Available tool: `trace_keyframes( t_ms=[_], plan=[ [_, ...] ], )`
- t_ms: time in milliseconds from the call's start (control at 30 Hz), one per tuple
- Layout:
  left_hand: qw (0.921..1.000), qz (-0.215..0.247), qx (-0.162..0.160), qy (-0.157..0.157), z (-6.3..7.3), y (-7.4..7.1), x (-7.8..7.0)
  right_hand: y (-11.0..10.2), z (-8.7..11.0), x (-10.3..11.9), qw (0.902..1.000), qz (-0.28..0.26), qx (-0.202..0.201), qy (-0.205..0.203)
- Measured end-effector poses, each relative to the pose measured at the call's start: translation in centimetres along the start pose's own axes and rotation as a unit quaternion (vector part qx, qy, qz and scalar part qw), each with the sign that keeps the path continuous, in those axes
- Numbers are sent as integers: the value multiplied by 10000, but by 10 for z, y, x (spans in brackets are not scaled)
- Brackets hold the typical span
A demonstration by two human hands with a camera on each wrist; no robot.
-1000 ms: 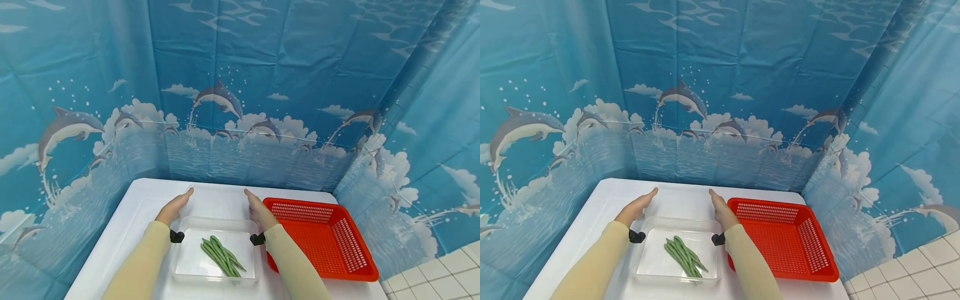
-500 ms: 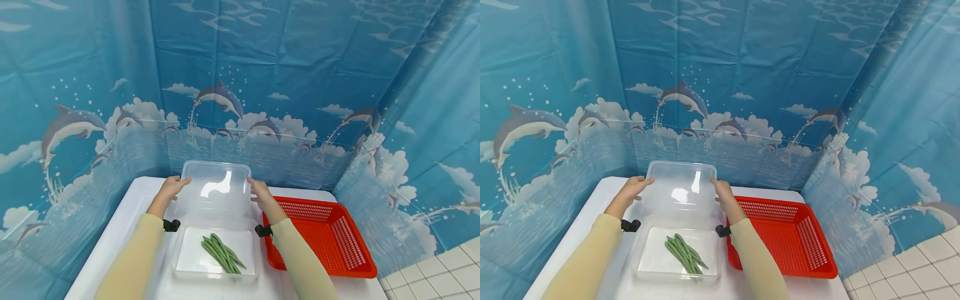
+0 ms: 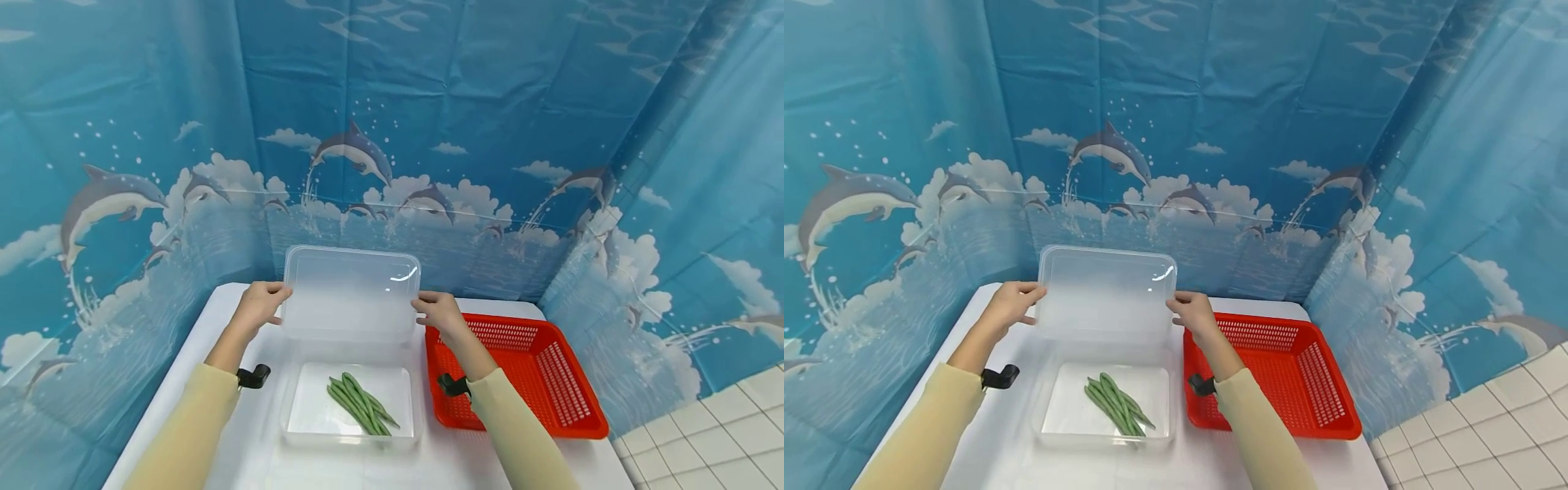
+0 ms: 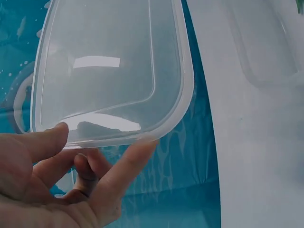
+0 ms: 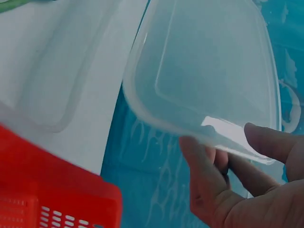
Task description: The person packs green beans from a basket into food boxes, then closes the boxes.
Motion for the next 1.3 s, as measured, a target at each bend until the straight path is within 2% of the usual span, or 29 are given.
trace_keyframes(
  t_ms=[233,367,533,767,867,933,1000,1067,1167,1300],
  plan=[
    [9995,-154,-37,257,43,-7,9,-1,34,-20,10000,12,-40,69],
    [9995,-50,-68,305,58,-7,18,1,48,-28,9998,178,-43,-62],
    [9983,-63,-121,568,62,-6,24,-2,53,-32,9986,418,-178,-284],
    [9965,416,65,721,61,-5,33,-5,51,-33,9991,-122,43,-415],
    [9963,270,-10,818,63,-3,34,-4,52,-36,9993,-105,-26,-368],
    [9945,-125,-190,1025,67,0,31,-1,57,-35,9982,237,-231,-492],
    [9873,-687,-475,1349,73,5,26,3,64,-32,9922,837,-584,-720],
    [9736,-1320,-789,1686,82,13,23,11,76,-29,9777,1613,-945,-953],
    [9452,-2157,-1188,2141,96,26,24,27,95,-30,9487,2638,-1295,-1163],
    [9033,-2959,-1691,2606,111,41,36,52,116,-45,9218,3424,-1387,-1173]
  ],
)
Point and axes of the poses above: each hand's wrist, its own z-axis away from the middle knuckle, its own y-axis out of the palm, x = y × z, the point moved 7 cm from there along -z, towards the middle knuckle, and after that the axes turned 8 degrees about z, right-handed, at the moved point
